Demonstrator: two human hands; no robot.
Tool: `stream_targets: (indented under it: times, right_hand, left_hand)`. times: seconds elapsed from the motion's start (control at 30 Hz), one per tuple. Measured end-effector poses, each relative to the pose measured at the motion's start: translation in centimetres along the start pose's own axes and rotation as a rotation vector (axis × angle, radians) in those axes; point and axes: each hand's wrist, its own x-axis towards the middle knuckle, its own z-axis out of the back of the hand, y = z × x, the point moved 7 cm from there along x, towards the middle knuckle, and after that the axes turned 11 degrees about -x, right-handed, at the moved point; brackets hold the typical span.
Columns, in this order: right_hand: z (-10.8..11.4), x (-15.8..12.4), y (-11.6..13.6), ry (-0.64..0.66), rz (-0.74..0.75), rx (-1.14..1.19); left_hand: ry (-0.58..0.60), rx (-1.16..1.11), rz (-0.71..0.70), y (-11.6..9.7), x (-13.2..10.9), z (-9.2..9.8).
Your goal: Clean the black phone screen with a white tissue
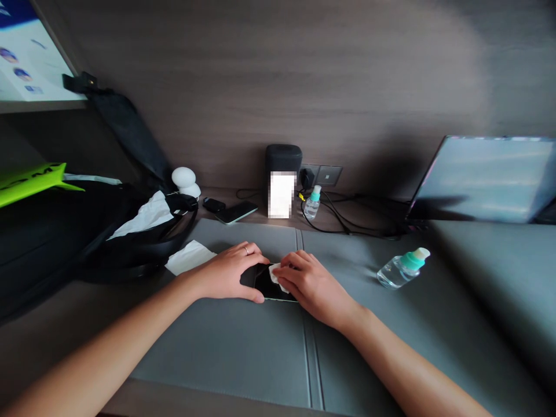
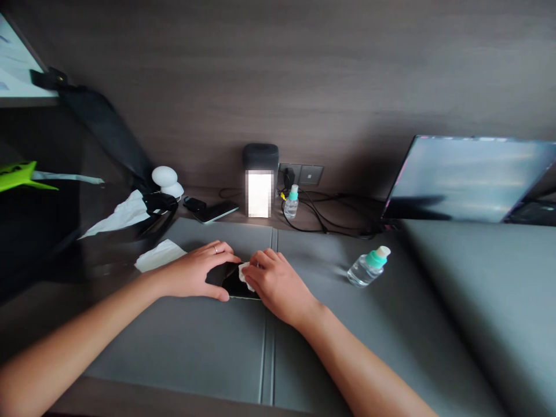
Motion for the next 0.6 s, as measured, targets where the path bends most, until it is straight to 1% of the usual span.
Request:
stream_targets:
  times: [0.3,0.6]
  right_hand:
    - [-0.51,0.32,1.04,0.001,0.073,0.014]
    - [0.13,0.06,0.43,0.023,0.063,0.052]
  left_hand:
    - [-0.001,0.008,-0.010,0.13,0.08,-0.11]
    - [-0.002,0.002,-0.001,0.08,0.07,-0.06]
